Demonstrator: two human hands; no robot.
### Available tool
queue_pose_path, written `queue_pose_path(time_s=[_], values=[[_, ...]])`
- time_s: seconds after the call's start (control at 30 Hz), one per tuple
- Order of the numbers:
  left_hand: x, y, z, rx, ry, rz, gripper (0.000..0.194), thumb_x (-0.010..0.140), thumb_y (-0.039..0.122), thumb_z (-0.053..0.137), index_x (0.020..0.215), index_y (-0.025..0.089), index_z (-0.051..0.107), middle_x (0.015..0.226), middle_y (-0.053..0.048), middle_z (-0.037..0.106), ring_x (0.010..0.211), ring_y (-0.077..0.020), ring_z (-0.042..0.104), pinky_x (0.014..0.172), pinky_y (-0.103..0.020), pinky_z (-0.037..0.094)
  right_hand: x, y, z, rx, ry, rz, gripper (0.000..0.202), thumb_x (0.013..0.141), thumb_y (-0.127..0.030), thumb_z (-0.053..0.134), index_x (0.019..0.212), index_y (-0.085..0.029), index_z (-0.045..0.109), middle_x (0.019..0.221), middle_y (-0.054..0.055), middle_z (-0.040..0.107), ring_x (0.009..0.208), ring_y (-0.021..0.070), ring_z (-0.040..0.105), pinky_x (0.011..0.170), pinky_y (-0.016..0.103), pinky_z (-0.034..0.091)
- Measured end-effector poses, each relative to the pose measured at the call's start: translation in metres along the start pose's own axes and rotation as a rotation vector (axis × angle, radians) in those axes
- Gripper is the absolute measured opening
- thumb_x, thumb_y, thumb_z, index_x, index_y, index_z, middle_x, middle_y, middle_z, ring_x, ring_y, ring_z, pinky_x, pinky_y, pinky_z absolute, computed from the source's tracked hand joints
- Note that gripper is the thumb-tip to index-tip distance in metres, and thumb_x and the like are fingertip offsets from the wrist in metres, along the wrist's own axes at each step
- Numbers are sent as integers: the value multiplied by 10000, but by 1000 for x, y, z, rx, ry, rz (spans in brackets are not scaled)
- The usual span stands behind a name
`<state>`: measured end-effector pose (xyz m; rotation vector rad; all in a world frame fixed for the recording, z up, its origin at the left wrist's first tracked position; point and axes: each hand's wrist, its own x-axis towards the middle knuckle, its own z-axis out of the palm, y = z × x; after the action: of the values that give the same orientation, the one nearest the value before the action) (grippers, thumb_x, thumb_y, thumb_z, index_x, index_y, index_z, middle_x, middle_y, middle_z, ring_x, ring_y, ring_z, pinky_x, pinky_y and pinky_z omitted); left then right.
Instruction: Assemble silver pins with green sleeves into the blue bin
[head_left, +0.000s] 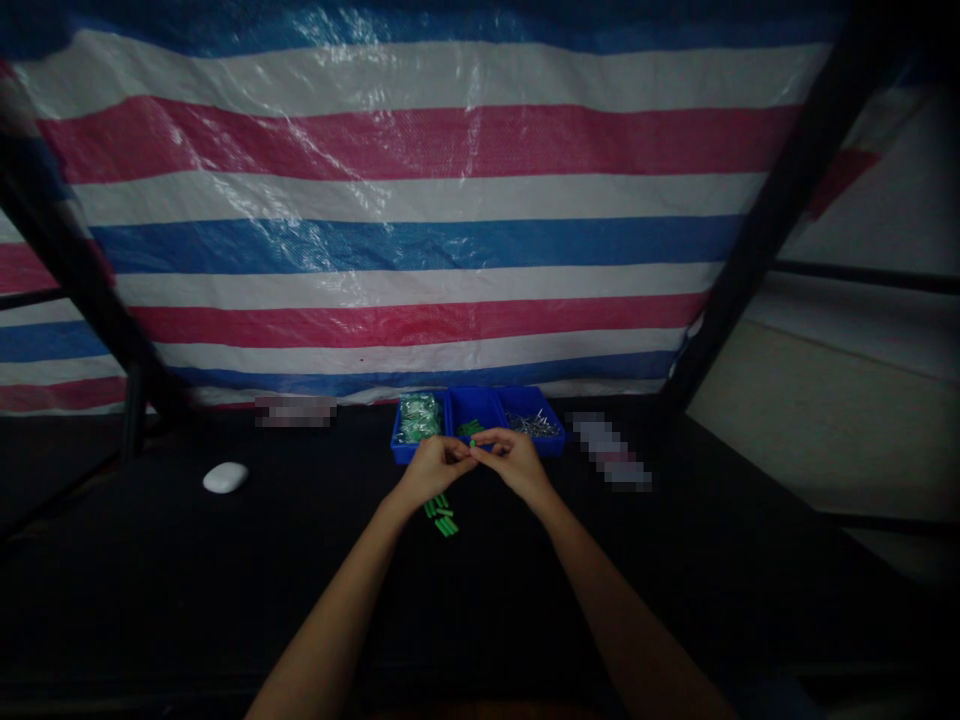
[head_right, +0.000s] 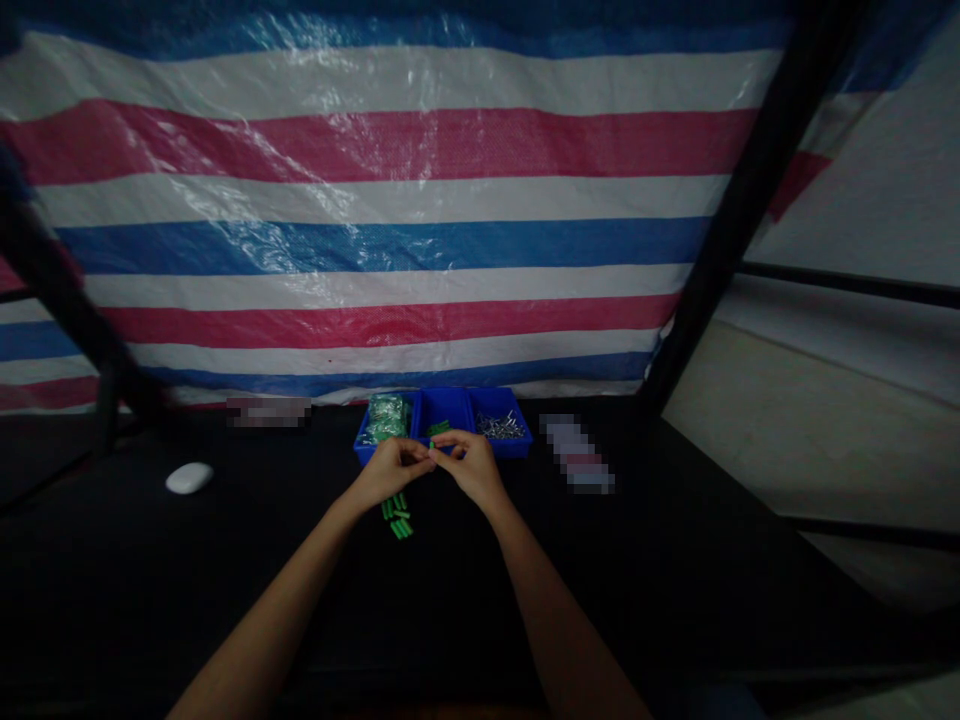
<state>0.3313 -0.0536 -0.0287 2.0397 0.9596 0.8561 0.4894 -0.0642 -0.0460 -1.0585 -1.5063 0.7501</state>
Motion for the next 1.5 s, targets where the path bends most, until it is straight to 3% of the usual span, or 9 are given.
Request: queue_pose_path(time_s=[0.23, 0.43, 0.63, 0.9, 1.5], values=[[0, -1, -1, -2, 17, 7, 224, 721, 328, 551, 751, 123, 635, 703, -45, 639, 609, -121, 553, 549, -211, 398, 1, -3, 0, 13, 31, 6, 227, 646, -346, 627, 756, -150, 653, 726, 52, 658, 514, 116, 500, 495, 244, 390], [0, 8, -6, -116, -7, -68, 219, 715, 311, 562, 767, 103, 609, 654, -36, 606, 505, -82, 494, 472, -184, 380, -1, -12, -1, 49, 3, 38, 219, 660, -364, 609, 721, -156, 636, 672, 33, 631, 464, 94, 460, 435, 223, 352], [1, 10, -10, -163, 47, -122, 281, 702, 333, 571, 879, 116, 592, 687, -29, 588, 499, -81, 495, 380, -153, 355, -3, -18, -2, 91, -33, 72, 216, 634, -370, 625, 707, -167, 619, 613, 10, 601, 456, 93, 453, 420, 217, 346], [2, 8, -14, -214, 80, -88, 300, 716, 326, 556, 926, 117, 606, 782, -57, 602, 547, -87, 510, 381, -156, 405, -2, -6, 2, 121, -55, 71, 201, 609, -336, 655, 686, -160, 598, 587, -5, 579, 440, 78, 418, 428, 212, 322], [1, 15, -13, -219, 95, -112, 318, 704, 385, 563, 860, 116, 631, 669, -37, 587, 514, -81, 489, 373, -149, 377, 0, 1, 3, 135, -37, 79, 205, 592, -313, 669, 700, -160, 587, 653, 10, 602, 438, 75, 412, 440, 215, 329]])
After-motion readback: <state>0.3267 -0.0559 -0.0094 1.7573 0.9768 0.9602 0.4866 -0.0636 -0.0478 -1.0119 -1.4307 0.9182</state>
